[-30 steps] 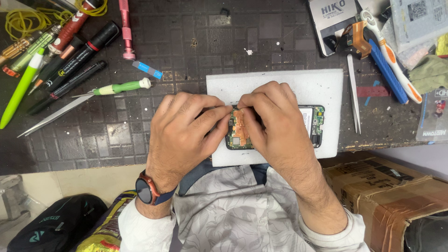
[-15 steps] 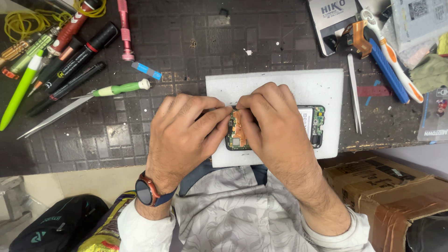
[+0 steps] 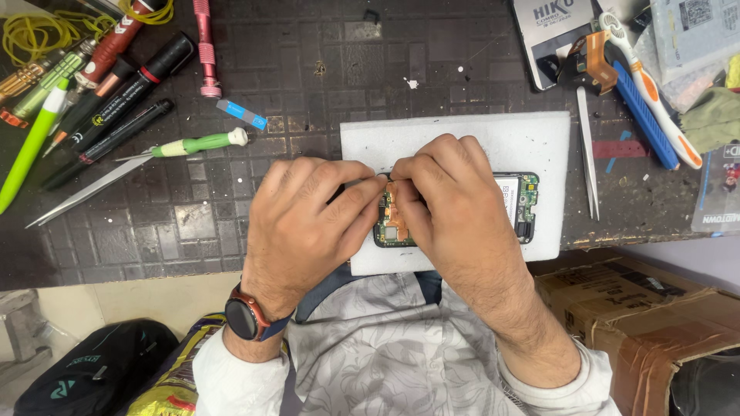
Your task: The person uses tweezers to manipulate internal components of a disassembled smartphone, including the battery and ribbon cables. They remove the battery and handle the screen assembly, placing it on the workbench.
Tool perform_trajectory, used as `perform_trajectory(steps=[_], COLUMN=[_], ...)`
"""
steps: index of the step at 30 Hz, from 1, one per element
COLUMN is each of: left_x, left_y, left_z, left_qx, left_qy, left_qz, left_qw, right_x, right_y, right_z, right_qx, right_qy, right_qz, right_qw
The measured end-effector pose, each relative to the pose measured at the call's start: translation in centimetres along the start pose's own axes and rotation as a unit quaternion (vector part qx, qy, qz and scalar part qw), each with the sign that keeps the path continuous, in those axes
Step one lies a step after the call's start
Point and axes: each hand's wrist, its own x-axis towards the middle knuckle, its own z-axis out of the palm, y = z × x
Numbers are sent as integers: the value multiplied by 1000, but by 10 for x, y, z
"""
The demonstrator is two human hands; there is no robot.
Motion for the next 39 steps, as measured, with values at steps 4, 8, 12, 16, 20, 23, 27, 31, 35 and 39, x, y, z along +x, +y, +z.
perform_trajectory(steps=[4, 8, 12, 16, 20, 23, 27, 31, 35, 39], left_x=[-2, -4, -6, -4, -3, -2, -2, -2, -2, -1], left_y=[0, -2, -2, -3, -2, -2, -5, -4, -1, -1], left_z=[0, 3, 6, 6, 3, 4, 4, 5, 4, 5], left_qx=[16, 39, 89, 121, 132, 137, 80, 26, 23, 24], left_qy=[-7, -10, -14, -29, -39, -40, -38, -19, -5, -5], left_qz=[14, 31, 53, 59, 56, 52, 39, 13, 2, -1], left_qw=[1000, 999, 995, 991, 989, 988, 995, 999, 1000, 1000], right_x=[0, 0, 0, -2, -4, -5, -7, -7, -6, -6], right_y=[0, 0, 1, 4, 7, 11, 13, 14, 15, 16], right_z=[-1, -1, 0, 0, 3, 5, 9, 9, 8, 6], right_qx=[-1, 0, 0, 7, 19, 23, 25, 27, 33, 39], right_qy=[-2, -1, -1, 5, 14, 19, 19, 11, 10, 7], right_qz=[0, 0, -1, -4, 4, 0, 5, 5, 6, 2], right_qw=[1000, 1000, 1000, 1000, 1000, 1000, 999, 1000, 999, 999])
